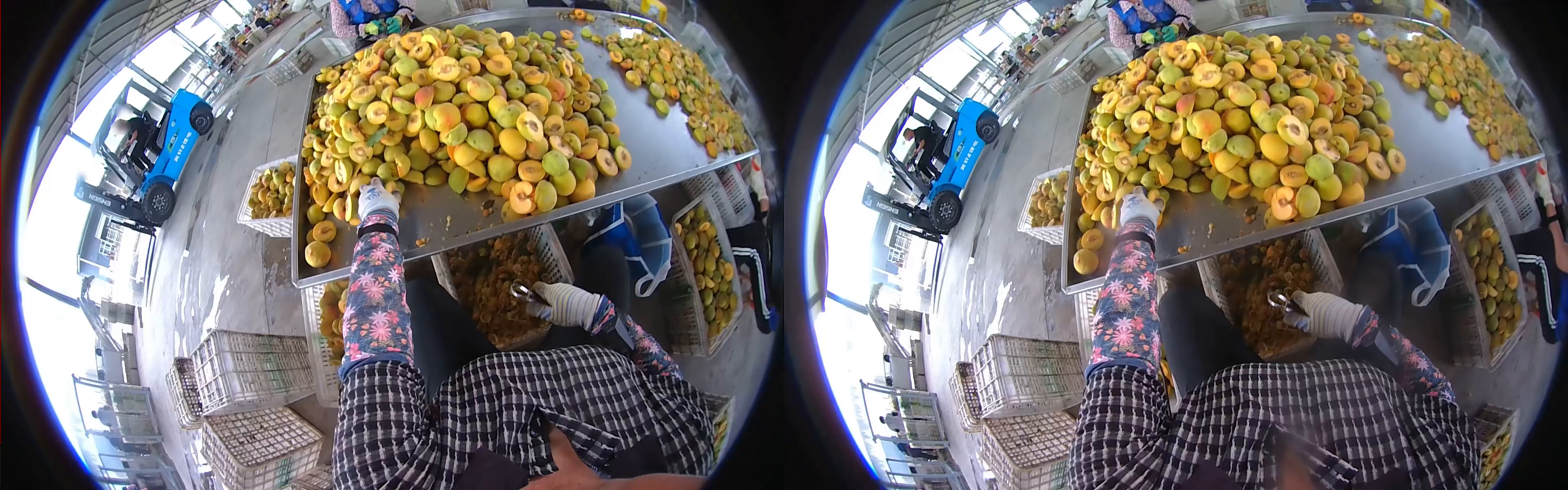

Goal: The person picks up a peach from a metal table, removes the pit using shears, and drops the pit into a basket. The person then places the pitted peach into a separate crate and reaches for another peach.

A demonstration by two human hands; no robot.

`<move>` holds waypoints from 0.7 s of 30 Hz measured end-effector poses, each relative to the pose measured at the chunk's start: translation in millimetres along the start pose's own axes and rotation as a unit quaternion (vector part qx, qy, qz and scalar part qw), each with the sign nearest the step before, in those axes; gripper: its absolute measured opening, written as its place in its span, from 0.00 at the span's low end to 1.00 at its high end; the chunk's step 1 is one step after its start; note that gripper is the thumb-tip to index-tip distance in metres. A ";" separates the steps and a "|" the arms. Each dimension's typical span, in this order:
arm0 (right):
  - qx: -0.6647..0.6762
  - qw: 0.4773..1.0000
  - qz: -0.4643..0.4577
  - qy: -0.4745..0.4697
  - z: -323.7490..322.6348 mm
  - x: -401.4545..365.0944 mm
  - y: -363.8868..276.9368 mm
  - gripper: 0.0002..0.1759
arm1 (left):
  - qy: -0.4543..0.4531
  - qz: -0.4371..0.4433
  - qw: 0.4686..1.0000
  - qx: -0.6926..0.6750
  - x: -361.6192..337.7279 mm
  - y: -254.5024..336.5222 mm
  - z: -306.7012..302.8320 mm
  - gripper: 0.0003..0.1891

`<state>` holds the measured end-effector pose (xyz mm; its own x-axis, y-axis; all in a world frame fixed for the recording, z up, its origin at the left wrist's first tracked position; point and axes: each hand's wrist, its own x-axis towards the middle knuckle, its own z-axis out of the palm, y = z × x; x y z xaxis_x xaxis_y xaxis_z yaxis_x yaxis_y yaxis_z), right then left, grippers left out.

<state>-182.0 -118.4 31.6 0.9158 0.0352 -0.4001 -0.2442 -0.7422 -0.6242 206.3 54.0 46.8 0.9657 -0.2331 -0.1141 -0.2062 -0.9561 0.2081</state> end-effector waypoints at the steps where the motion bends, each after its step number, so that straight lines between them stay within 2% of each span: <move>1: 0.006 1.000 0.002 0.001 1.4 -0.7 2.9 0.25 | -0.011 0.041 0.998 0.047 2.4 3.3 7.6 0.36; 2: 0.015 1.000 0.003 0.002 1.6 -1.4 4.5 0.25 | -0.023 0.083 0.992 0.097 5.7 4.6 18.2 0.37; 4: 0.017 1.000 0.010 -0.003 -1.9 -2.5 0.3 0.25 | -0.033 0.115 0.990 0.068 2.5 7.8 30.6 0.34; 6: 0.008 1.000 0.011 -0.011 -2.2 -2.7 0.7 0.26 | -0.086 0.105 0.991 0.000 -20.0 15.2 11.9 0.34; 7: 0.016 1.000 -0.006 0.003 0.7 -1.6 5.1 0.25 | -0.046 0.114 0.991 -0.048 -26.2 11.4 13.5 0.28; 8: 0.025 0.999 -0.024 0.017 3.8 1.6 9.4 0.25 | -0.102 0.118 0.949 -0.272 -34.4 7.5 16.3 0.25; 9: 0.035 0.998 -0.042 0.031 6.0 3.9 12.1 0.24 | -0.152 0.114 0.856 -0.481 -43.6 3.5 18.5 0.22; 10: 0.055 0.996 -0.051 0.046 7.2 6.4 13.9 0.23 | -0.193 0.101 0.716 -0.663 -53.7 -0.7 21.4 0.20; 12: 0.093 0.991 -0.068 0.074 -0.9 11.8 1.2 0.22 | -0.257 0.074 0.534 -0.802 -107.6 12.9 -3.4 0.15; 13: 0.112 0.989 -0.057 0.074 -9.2 12.6 -9.7 0.20 | -0.261 0.024 0.487 -0.833 -128.8 19.5 -8.7 0.17; 14: 0.126 0.981 -0.084 0.120 -11.9 13.9 -18.2 0.19 | -0.286 0.005 0.419 -0.862 -137.9 16.5 3.4 0.20; 16: 0.195 0.965 -0.107 0.137 -23.3 17.0 -34.4 0.19 | -0.300 -0.040 0.341 -0.890 -162.0 24.7 15.9 0.23; 19: 0.160 0.947 -0.163 0.226 -26.5 25.3 -48.0 0.19 | -0.268 -0.068 0.299 -0.913 -195.5 48.9 28.8 0.27; 21: 0.112 0.937 -0.183 0.276 -26.4 28.2 -58.3 0.18 | -0.234 -0.036 0.338 -0.911 -201.4 53.3 48.3 0.28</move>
<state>-133.5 -91.8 74.4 0.9615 -0.1386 0.2372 0.1134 -0.5862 -0.8022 -6.8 41.4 33.9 0.7399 -0.6306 -0.2344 0.6654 0.6347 0.3930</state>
